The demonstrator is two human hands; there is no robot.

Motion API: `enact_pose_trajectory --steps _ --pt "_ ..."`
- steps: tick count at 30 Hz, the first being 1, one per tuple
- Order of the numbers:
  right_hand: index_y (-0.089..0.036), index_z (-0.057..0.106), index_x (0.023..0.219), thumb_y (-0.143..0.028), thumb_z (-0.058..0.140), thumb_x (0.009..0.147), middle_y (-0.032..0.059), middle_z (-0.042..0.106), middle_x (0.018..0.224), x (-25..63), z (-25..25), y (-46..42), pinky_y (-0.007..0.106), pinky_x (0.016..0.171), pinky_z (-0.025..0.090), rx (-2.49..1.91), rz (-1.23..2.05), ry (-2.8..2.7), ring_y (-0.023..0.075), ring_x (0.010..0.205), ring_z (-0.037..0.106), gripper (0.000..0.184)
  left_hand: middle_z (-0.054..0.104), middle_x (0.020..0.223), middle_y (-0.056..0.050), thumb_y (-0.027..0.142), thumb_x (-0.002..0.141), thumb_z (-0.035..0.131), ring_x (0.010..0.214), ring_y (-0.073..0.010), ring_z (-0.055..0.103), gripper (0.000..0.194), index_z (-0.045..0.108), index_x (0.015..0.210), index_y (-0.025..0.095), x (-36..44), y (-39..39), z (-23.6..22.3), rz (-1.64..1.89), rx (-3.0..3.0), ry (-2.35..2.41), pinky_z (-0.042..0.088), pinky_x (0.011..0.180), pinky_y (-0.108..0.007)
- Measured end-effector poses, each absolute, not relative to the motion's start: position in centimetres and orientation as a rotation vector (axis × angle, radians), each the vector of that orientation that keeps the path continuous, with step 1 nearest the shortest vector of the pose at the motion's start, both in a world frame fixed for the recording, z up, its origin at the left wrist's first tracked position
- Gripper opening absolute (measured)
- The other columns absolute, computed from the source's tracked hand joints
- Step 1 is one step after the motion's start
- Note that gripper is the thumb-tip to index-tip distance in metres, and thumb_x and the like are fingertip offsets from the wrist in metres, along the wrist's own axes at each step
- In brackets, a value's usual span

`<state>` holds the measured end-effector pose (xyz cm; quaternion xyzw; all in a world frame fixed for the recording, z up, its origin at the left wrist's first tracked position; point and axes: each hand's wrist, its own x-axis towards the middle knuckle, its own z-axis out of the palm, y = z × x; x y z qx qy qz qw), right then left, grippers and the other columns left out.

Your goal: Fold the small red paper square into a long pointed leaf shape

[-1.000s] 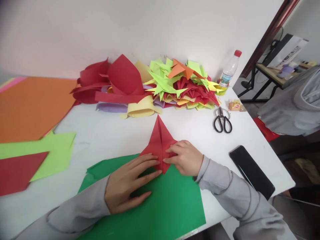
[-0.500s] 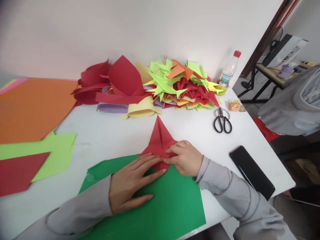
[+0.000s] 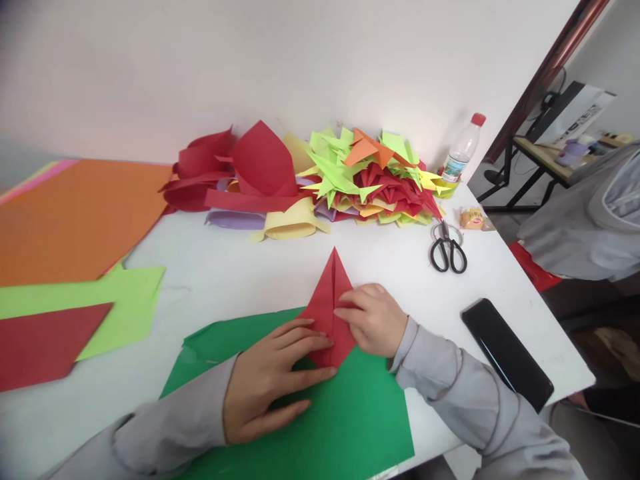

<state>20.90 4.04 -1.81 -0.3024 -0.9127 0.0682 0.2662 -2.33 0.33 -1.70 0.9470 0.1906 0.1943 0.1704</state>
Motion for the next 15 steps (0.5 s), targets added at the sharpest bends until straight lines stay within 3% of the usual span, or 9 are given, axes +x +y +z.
enact_pose_trajectory --steps 4,7,11,13,15 --pt "-0.007 0.054 0.124 -0.019 0.041 0.09 0.0181 0.05 0.133 20.6 -2.1 4.2 0.046 0.102 0.039 -1.02 0.069 -2.553 0.0265 0.126 0.042 0.038 0.061 0.112 -0.01 0.026 0.082 0.047 0.1 -0.0242 0.054 0.037 0.059 0.117 0.022 -2.3 0.4 -2.2 0.629 2.625 0.535 0.03 0.106 -0.053" --pt "-0.004 0.044 0.133 -0.02 0.034 0.093 0.0178 0.04 0.143 20.4 -2.1 4.3 0.049 0.107 0.033 -1.09 0.073 -2.712 0.0269 0.133 0.035 0.044 0.065 0.109 -0.009 0.021 0.086 0.045 0.1 -0.0213 0.056 0.032 0.059 0.115 0.018 -2.2 0.7 -2.9 0.71 2.629 0.547 0.034 0.106 -0.047" --pt "-0.005 0.04 0.137 -0.021 0.032 0.094 0.0162 0.034 0.147 20.3 -1.8 4.3 0.05 0.111 0.027 -1.151 0.078 -2.786 0.0267 0.136 0.031 0.046 0.069 0.097 -0.007 0.018 0.091 0.046 0.09 -0.0157 0.06 0.02 0.064 0.099 0.018 -1.4 1.4 -3.5 0.824 2.694 0.605 0.045 0.098 -0.037" --pt "-0.006 0.039 0.137 -0.021 0.031 0.095 0.0157 0.033 0.147 20.3 -1.7 4.3 0.051 0.111 0.025 -1.16 0.084 -2.804 0.0261 0.136 0.03 0.046 0.066 0.106 -0.013 0.028 0.091 0.047 0.097 -0.0212 0.059 0.023 0.064 0.1 0.014 -0.9 1.7 -3.6 0.83 2.76 0.781 0.048 0.093 -0.04" --pt "-0.005 0.039 0.137 -0.022 0.031 0.095 0.0156 0.033 0.147 20.2 -1.6 4.2 0.052 0.111 0.024 -1.162 0.088 -2.814 0.0258 0.137 0.03 0.046 0.057 0.121 -0.022 0.043 0.089 0.048 0.113 -0.0311 0.052 0.046 0.059 0.113 0.007 -0.5 2.0 -3.9 0.774 2.819 0.999 0.045 0.095 -0.048"
